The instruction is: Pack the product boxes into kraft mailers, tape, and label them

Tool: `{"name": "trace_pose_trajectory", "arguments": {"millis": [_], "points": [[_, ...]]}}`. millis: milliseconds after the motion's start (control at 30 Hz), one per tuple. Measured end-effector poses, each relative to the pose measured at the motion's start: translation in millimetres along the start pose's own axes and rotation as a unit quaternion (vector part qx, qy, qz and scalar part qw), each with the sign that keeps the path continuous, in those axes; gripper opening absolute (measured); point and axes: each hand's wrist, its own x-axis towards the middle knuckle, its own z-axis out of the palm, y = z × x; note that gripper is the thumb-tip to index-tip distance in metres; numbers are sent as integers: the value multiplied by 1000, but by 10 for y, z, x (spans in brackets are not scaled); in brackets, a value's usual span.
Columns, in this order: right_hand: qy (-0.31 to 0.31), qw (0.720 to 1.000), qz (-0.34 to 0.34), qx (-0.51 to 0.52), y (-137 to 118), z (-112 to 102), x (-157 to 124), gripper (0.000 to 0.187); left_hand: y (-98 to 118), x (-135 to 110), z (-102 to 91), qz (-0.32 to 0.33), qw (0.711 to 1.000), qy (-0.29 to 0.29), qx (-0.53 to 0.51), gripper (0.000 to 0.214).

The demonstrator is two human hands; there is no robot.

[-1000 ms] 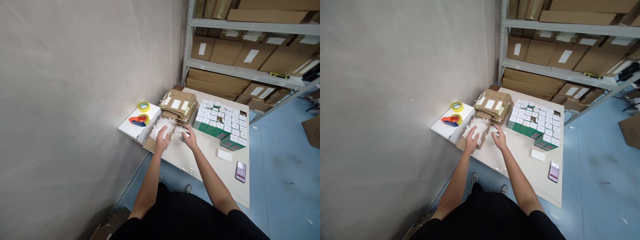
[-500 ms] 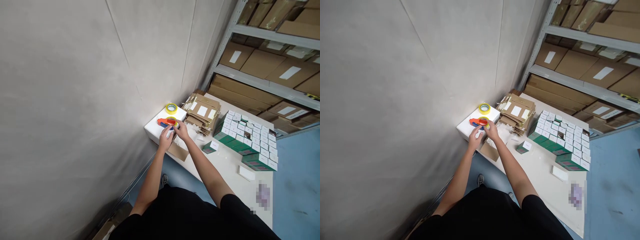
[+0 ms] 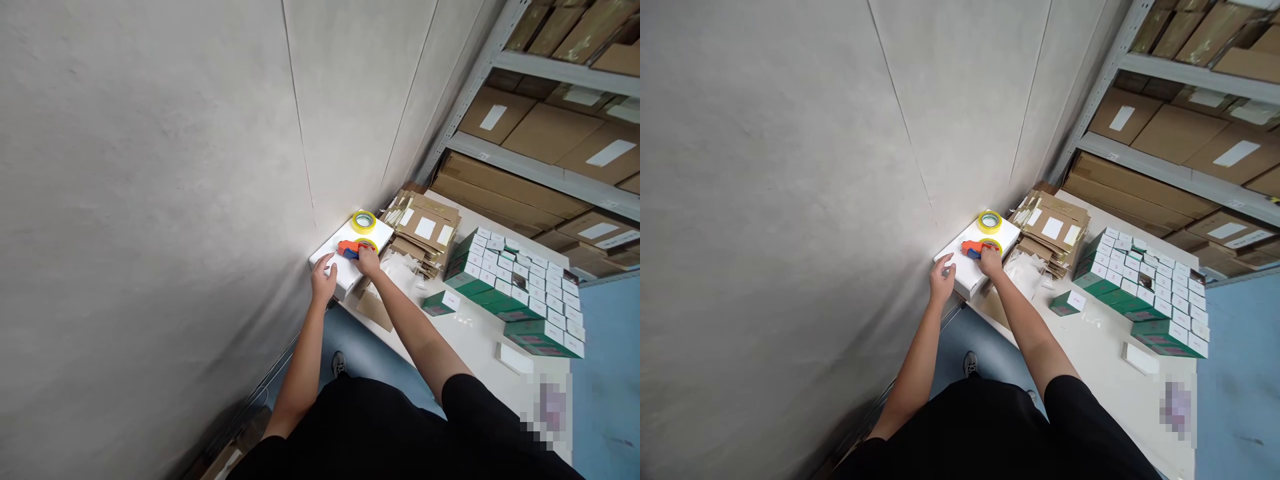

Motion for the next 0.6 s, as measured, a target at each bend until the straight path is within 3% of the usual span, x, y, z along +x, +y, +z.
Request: {"name": "trace_pose_trajectory", "arguments": {"millis": [167,300,433,600], "points": [[16,1000,-20,11,62,-254,-232,45,-30,102,50,-24,999,30,1,35],[23,997,-72,-5,129,-626,-552,45,59,248,208,-60,997,22,-34,38],[35,988,-143,-40,291,-1077,-967,41,251,329,486,-153,981,-42,-107,47],[61,985,-149,-67,671,-1538,-1551,37,586,170,1000,-223,925,-179,-251,59]]}}
